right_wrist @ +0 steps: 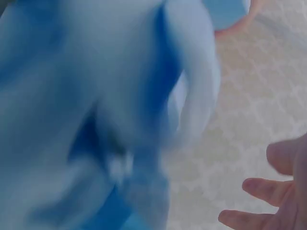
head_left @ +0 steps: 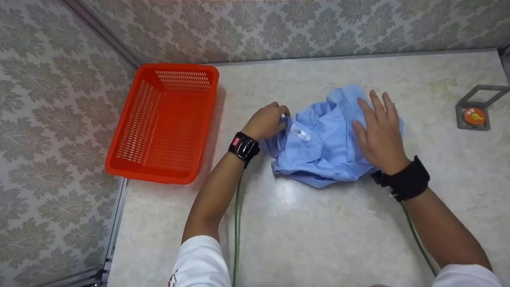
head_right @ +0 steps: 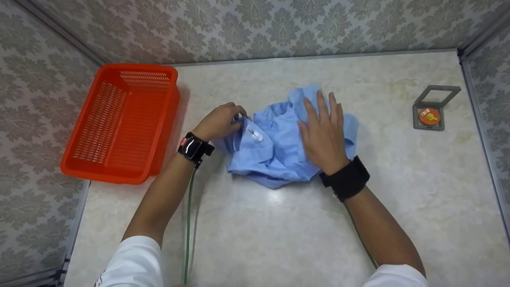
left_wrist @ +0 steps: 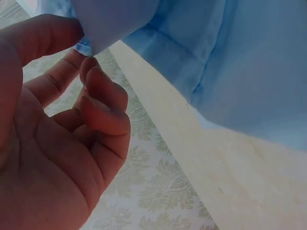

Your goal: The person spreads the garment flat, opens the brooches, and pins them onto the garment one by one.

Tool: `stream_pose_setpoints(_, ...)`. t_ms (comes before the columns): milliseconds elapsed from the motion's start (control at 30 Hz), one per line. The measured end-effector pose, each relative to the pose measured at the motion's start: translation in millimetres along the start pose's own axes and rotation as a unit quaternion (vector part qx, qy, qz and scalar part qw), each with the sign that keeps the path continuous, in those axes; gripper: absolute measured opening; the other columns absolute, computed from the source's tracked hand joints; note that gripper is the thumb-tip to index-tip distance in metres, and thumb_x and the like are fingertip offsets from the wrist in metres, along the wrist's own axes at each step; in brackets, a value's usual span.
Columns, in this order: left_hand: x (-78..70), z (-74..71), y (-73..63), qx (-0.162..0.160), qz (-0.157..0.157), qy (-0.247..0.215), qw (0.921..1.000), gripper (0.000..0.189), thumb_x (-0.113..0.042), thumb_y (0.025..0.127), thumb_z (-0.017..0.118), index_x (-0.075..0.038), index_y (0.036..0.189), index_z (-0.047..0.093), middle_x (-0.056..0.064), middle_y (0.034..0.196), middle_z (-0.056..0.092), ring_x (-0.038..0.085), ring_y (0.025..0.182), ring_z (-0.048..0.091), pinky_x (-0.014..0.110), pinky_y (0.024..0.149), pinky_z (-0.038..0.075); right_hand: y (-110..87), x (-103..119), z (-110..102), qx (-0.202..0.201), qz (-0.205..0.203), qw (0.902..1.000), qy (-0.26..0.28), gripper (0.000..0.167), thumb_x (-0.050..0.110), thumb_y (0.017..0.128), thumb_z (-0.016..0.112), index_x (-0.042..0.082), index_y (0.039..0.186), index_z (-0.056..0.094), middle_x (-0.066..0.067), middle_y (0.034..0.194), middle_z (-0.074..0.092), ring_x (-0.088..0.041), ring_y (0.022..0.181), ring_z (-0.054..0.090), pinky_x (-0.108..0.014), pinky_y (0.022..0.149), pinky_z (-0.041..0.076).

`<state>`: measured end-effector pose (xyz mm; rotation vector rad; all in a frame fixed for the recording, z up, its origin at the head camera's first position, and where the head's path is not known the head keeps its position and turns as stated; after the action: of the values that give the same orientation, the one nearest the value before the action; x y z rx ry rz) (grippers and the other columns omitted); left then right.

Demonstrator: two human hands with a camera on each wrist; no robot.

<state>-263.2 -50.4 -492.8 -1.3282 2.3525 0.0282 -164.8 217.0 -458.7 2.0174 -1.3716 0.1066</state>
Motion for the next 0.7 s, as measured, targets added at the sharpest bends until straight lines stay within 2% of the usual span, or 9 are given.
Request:
stream_pose_setpoints(100, 2.9, 0.3, -3.8, 0.002, 0.002, -0.005, 1.0, 0.027, -0.027, 0.099, 0.062, -0.009, 0.12, 0.065, 0.008, 0.108, 0.06, 0.022, 0.093, 0.059, 0.038, 0.084, 0.049, -5.6, 17.1, 14.4, 0.04, -0.03, 0.9987, 0.003, 0.055, 0.029, 0.099, 0.062, -0.009, 0.137, 0.054, -0.033, 0.153, 0.034, -0.049, 0.147, 0.02, -0.06, 0.117, 0.018)
stream_pose_setpoints(200, 5.2, 0.3, -8.3, 0.003, 0.005, -0.022, 0.9997, 0.026, -0.031, 0.096, 0.067, -0.009, 0.11, 0.065, 0.005, 0.1, 0.062, 0.02, 0.089, 0.059, 0.036, 0.08, 0.049, -13.7, 31.3, 27.5, 0.098, -0.041, 0.9942, 0.013, 0.064, 0.044, 0.093, 0.068, -0.009, 0.127, 0.062, -0.031, 0.149, 0.041, -0.048, 0.141, 0.031, -0.06, 0.112, 0.03)
stream_pose_setpoints(267, 5.7, -1.5, -11.0, 0.001, 0.009, -0.036, 0.9993, 0.027, -0.036, 0.094, 0.07, -0.011, 0.102, 0.066, 0.002, 0.094, 0.064, 0.018, 0.084, 0.058, 0.035, 0.076, 0.047, -18.8, 38.4, 34.5, 0.137, -0.046, 0.9895, 0.01, 0.071, 0.054, 0.087, 0.072, -0.008, 0.121, 0.066, -0.028, 0.14, 0.05, -0.045, 0.131, 0.041, -0.057, 0.105, 0.037)
stream_pose_setpoints(367, 4.8, -6.7, -16.8, -0.004, 0.023, -0.058, 0.9981, 0.028, -0.04, 0.092, 0.072, -0.012, 0.094, 0.067, -0.001, 0.085, 0.066, 0.016, 0.076, 0.057, 0.032, 0.07, 0.045, -25.6, 45.0, 42.9, 0.177, -0.067, 0.9819, -0.005, 0.075, 0.059, 0.079, 0.078, -0.007, 0.112, 0.069, -0.023, 0.116, 0.059, -0.041, 0.109, 0.051, -0.051, 0.093, 0.044)
stream_pose_setpoints(433, 2.5, -10.9, -21.4, -0.001, 0.038, -0.064, 0.9972, 0.027, -0.039, 0.092, 0.072, -0.012, 0.092, 0.068, -0.001, 0.084, 0.066, 0.016, 0.074, 0.056, 0.031, 0.067, 0.043, -29.4, 46.7, 46.4, 0.197, -0.08, 0.977, -0.007, 0.071, 0.056, 0.078, 0.08, -0.006, 0.109, 0.068, -0.018, 0.103, 0.06, -0.036, 0.098, 0.052, -0.047, 0.087, 0.046)
stream_pose_setpoints(533, -0.6, -16.2, -27.4, 0.009, 0.065, -0.081, 0.9946, 0.025, -0.035, 0.093, 0.07, -0.011, 0.091, 0.067, -0.001, 0.082, 0.064, 0.016, 0.071, 0.054, 0.029, 0.066, 0.041, -32.3, 47.3, 47.7, 0.214, -0.078, 0.9732, 0.026, 0.053, 0.044, 0.083, 0.082, -0.003, 0.103, 0.066, -0.011, 0.094, 0.059, -0.03, 0.09, 0.054, -0.043, 0.079, 0.047)
stream_pose_setpoints(633, -3.2, -21.5, -32.6, 0.022, 0.083, -0.104, 0.9908, 0.024, -0.034, 0.095, 0.068, -0.01, 0.091, 0.064, 0.0, 0.077, 0.058, 0.016, 0.07, 0.051, 0.029, 0.064, 0.038, -31.0, 47.2, 42.4, 0.211, -0.069, 0.9718, 0.079, 0.033, 0.029, 0.088, 0.08, 0.003, 0.095, 0.062, -0.005, 0.086, 0.058, -0.023, 0.08, 0.054, -0.039, 0.071, 0.047)
stream_pose_setpoints(700, -3.8, -25.2, -35.6, 0.026, 0.096, -0.13, 0.9865, 0.024, -0.035, 0.096, 0.066, -0.011, 0.093, 0.064, 0.0, 0.075, 0.054, 0.016, 0.07, 0.05, 0.028, 0.064, 0.037, -28.0, 46.4, 35.9, 0.2, -0.063, 0.9712, 0.112, 0.025, 0.022, 0.089, 0.079, 0.006, 0.091, 0.061, -0.002, 0.081, 0.059, -0.017, 0.074, 0.055, -0.036, 0.066, 0.047)
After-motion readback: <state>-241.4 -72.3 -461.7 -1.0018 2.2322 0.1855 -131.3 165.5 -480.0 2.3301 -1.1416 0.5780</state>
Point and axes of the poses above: each hand's wrist, its own y-axis towards the middle knuckle, its own z-axis out of the palm, x = y × z, the point moved 4 cm from there along y, towards the middle knuckle
